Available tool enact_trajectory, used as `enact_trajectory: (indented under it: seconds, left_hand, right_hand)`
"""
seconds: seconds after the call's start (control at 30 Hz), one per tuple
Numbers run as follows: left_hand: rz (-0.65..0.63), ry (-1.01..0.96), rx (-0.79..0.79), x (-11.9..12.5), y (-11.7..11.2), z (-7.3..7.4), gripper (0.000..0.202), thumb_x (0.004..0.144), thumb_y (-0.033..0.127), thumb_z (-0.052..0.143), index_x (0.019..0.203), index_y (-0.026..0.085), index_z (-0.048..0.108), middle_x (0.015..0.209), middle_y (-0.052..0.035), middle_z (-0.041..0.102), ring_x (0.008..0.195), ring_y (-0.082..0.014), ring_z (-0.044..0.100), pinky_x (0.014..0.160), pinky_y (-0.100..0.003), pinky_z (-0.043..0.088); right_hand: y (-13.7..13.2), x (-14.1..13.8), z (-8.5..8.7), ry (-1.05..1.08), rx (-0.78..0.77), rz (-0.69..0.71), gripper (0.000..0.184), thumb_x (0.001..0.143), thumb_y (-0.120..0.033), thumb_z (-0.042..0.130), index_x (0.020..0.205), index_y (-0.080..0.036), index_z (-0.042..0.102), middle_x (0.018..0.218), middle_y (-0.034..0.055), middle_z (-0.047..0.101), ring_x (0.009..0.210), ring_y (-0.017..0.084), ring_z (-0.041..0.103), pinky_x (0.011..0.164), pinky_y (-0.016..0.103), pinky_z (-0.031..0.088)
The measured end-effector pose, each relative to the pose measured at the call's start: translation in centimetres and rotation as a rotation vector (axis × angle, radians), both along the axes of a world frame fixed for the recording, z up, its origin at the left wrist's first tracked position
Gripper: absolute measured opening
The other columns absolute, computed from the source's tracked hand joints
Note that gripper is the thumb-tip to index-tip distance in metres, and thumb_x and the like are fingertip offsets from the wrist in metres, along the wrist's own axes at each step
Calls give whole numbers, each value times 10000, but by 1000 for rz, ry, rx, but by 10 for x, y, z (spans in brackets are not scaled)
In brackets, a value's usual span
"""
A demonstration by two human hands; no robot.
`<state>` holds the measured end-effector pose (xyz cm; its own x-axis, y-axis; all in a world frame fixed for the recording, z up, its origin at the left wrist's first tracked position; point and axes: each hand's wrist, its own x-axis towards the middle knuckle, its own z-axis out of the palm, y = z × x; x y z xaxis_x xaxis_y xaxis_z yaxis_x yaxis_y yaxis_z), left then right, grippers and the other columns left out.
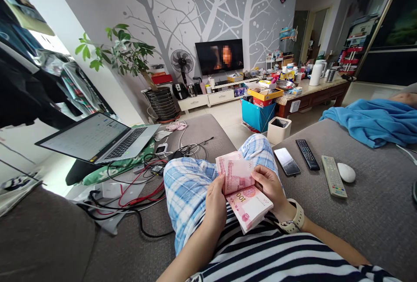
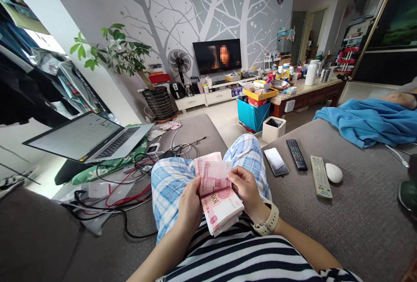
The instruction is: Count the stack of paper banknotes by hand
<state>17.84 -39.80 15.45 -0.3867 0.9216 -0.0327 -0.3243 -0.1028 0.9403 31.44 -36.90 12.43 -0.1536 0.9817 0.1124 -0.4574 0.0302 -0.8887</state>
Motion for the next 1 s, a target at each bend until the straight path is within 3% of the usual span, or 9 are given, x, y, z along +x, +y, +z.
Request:
enact_trajectory:
  seconds: [1.0]
  left_hand:
    - [-62,-55,34,2,-1,0,182,726,296,593,646,161,686,576,10,619,570,-164,537,689,-292,468]
  right_hand:
    - [0,0,-2,80,17,30,267,735,-378,702,642,-193,534,461,-77,330,427,71,206,442,261,127]
